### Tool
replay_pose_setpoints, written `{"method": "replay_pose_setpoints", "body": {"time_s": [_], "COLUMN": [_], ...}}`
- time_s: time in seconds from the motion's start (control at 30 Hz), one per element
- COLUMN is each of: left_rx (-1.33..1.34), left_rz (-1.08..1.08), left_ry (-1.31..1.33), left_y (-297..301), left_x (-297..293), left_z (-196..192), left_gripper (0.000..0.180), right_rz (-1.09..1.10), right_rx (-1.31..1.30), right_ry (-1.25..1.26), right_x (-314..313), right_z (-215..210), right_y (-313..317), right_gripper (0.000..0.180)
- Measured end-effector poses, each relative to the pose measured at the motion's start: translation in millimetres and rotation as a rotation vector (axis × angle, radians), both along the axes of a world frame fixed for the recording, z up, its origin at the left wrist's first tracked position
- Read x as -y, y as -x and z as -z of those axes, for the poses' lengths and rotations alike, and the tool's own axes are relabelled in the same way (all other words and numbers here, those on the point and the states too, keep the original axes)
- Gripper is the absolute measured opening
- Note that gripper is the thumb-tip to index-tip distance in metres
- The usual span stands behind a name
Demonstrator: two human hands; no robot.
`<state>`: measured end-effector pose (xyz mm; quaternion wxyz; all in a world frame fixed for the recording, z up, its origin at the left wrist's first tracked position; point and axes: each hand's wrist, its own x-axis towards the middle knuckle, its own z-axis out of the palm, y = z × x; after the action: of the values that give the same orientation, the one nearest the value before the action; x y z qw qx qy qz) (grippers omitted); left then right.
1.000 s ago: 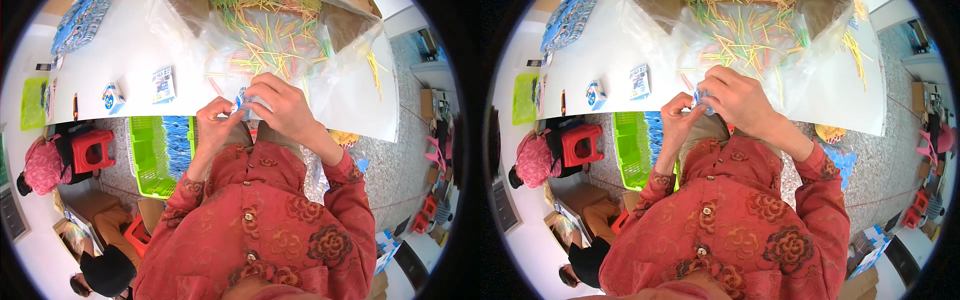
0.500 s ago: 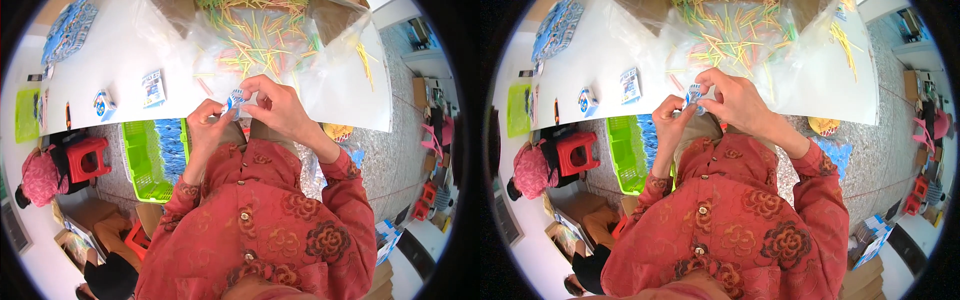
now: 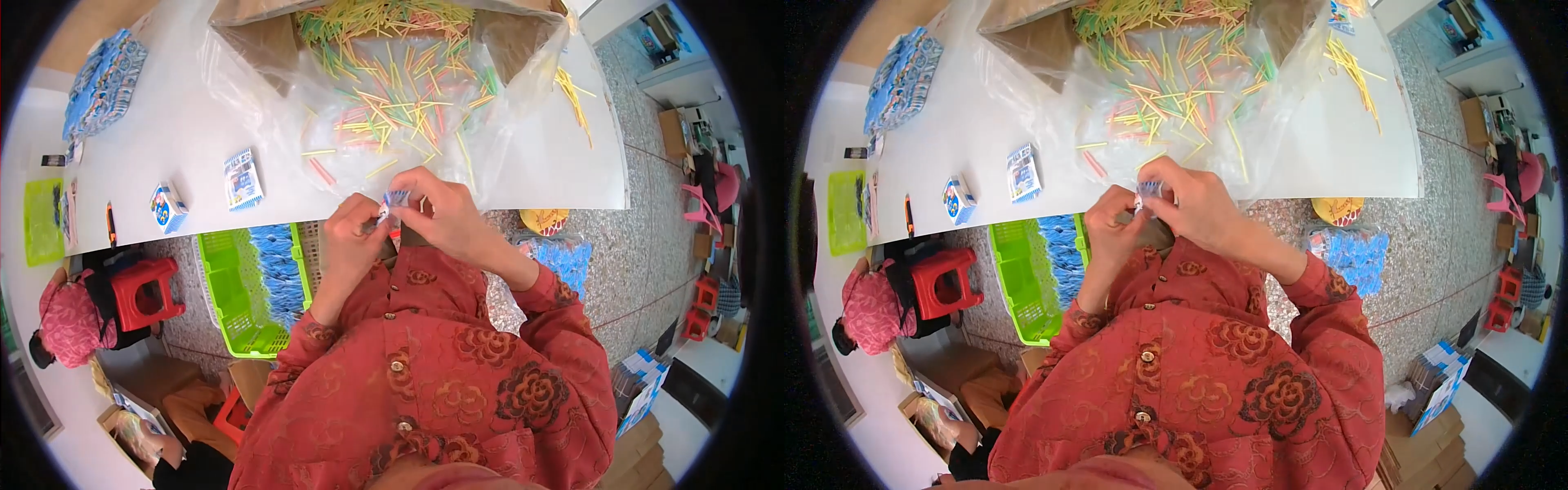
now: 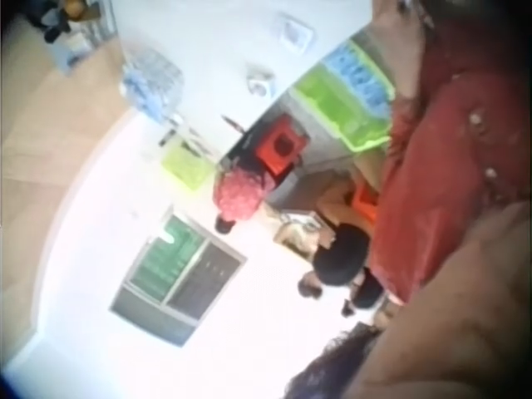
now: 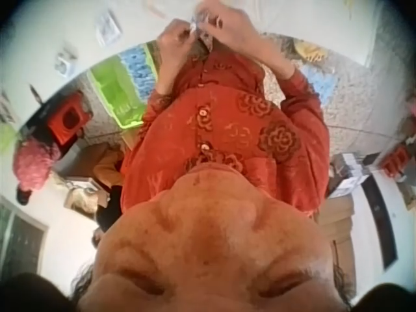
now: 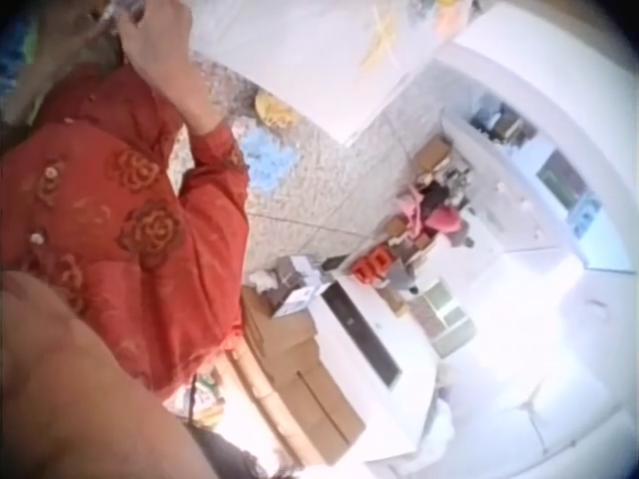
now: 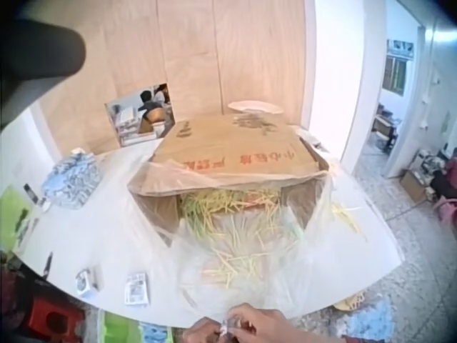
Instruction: Packaging small blue items and yellow strips into packets.
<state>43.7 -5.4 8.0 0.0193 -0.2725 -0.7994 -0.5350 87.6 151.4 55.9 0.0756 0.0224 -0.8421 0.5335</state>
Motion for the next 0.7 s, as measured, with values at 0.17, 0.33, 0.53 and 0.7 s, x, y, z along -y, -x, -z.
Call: {"method": "replay_pose_setpoints", "body": {"time_s": [0.17, 0.33, 0.53, 0.7], "left_rx": [0.124, 0.264, 0.307, 0.171], "left_rz": [0.026, 0.040, 0.103, 0.055], "left_ry": [-0.029, -0.147, -0.086, -0.069], "left_y": [-4, 0, -1, 2], "left_x": [-4, -4, -2, -3], "left_z": [1, 4, 6, 4], "left_gripper": [0.013, 0.011, 0.011, 0.008], "right_rz": [-0.008, -0.041, -0.221, -0.158], "right_rx": [0.033, 0.147, -0.004, -0.187], "right_ry": [0.114, 0.173, -0.097, -0.334], "right_x": [-5, -18, -12, -3], "right_z": [-1, -5, 5, 4], "right_y": [2, 2, 4, 9], "right_gripper": [0.022, 0.016, 0.017, 0.007]}}
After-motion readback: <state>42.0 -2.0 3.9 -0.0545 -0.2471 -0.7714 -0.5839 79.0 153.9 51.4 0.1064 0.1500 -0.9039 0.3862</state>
